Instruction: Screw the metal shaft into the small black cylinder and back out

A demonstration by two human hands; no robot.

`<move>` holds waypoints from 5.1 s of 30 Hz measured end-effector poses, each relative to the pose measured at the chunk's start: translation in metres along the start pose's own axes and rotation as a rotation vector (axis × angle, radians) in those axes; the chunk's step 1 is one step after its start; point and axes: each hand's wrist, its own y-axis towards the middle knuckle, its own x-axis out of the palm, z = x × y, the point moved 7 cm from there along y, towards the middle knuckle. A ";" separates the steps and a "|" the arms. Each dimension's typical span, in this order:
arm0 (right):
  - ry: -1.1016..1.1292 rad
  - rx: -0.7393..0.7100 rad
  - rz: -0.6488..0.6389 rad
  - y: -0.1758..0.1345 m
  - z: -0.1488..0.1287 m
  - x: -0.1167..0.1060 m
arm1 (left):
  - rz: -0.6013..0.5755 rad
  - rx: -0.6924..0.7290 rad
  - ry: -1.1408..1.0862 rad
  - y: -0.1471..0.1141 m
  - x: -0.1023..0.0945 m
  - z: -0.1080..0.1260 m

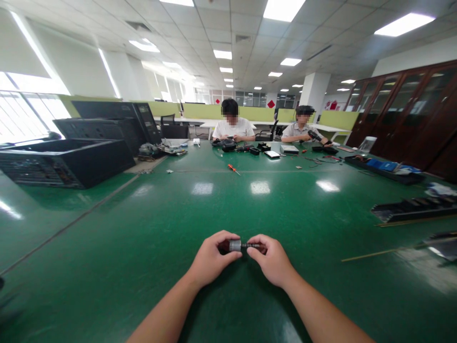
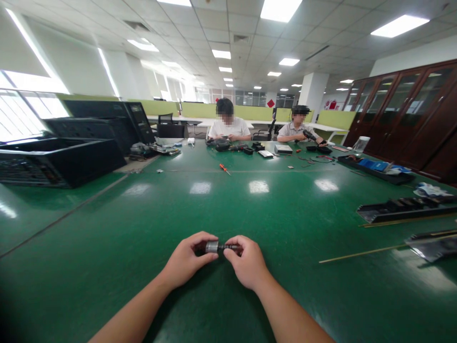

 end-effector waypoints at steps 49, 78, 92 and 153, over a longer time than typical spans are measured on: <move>0.046 0.040 0.004 0.000 0.005 0.000 | 0.012 -0.047 -0.059 0.001 -0.001 -0.005; 0.093 0.042 0.036 0.002 0.005 -0.003 | 0.024 -0.054 -0.080 0.003 -0.003 -0.006; 0.127 0.063 0.073 0.003 0.007 -0.007 | 0.042 -0.067 -0.089 0.004 -0.006 -0.007; 1.006 0.108 -0.412 -0.044 -0.042 0.060 | 0.259 0.384 0.144 -0.081 -0.008 0.116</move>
